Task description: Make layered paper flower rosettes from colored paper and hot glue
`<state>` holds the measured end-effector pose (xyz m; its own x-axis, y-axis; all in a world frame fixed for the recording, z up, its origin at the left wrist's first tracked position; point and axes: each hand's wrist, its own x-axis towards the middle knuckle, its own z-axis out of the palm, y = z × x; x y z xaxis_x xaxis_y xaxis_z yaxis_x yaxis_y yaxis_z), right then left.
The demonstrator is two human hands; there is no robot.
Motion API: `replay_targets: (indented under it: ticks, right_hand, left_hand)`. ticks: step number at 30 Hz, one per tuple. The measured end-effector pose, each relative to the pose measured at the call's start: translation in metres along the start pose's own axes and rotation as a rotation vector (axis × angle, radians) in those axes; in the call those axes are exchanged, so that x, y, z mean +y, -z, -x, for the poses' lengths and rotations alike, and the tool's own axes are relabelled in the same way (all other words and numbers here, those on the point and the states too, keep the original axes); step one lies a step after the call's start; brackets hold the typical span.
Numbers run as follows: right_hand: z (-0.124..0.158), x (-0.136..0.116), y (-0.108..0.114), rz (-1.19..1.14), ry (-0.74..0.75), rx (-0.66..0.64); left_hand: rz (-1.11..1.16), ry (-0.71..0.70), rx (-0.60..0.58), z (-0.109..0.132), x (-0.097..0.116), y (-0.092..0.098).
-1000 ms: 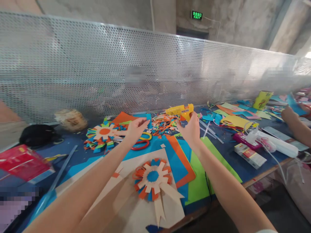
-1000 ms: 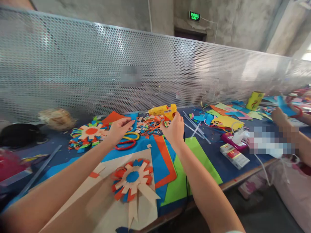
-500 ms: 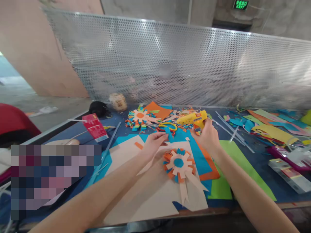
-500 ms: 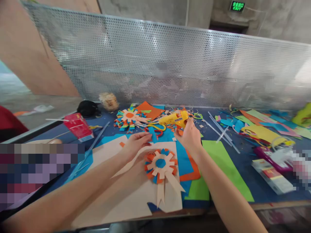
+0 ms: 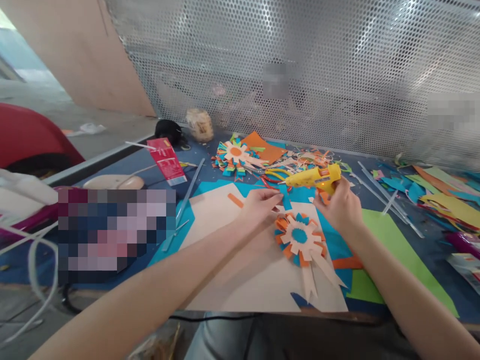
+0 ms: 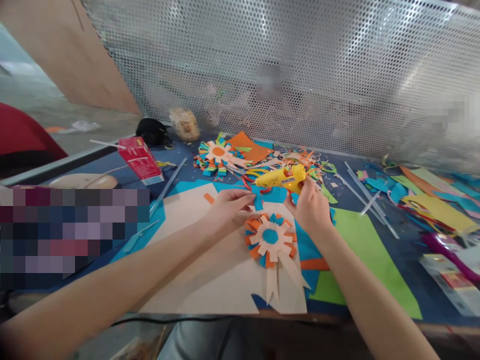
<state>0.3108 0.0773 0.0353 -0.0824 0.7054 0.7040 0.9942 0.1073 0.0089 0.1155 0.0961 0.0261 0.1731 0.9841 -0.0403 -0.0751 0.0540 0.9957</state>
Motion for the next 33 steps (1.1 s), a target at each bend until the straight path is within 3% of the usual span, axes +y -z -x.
replay_targets:
  ticks: [33]
  right_hand:
    - [-0.002,0.004,0.000,0.038,0.018,0.005]
  left_hand:
    - [0.002,-0.059,0.038,-0.008,-0.007,0.004]
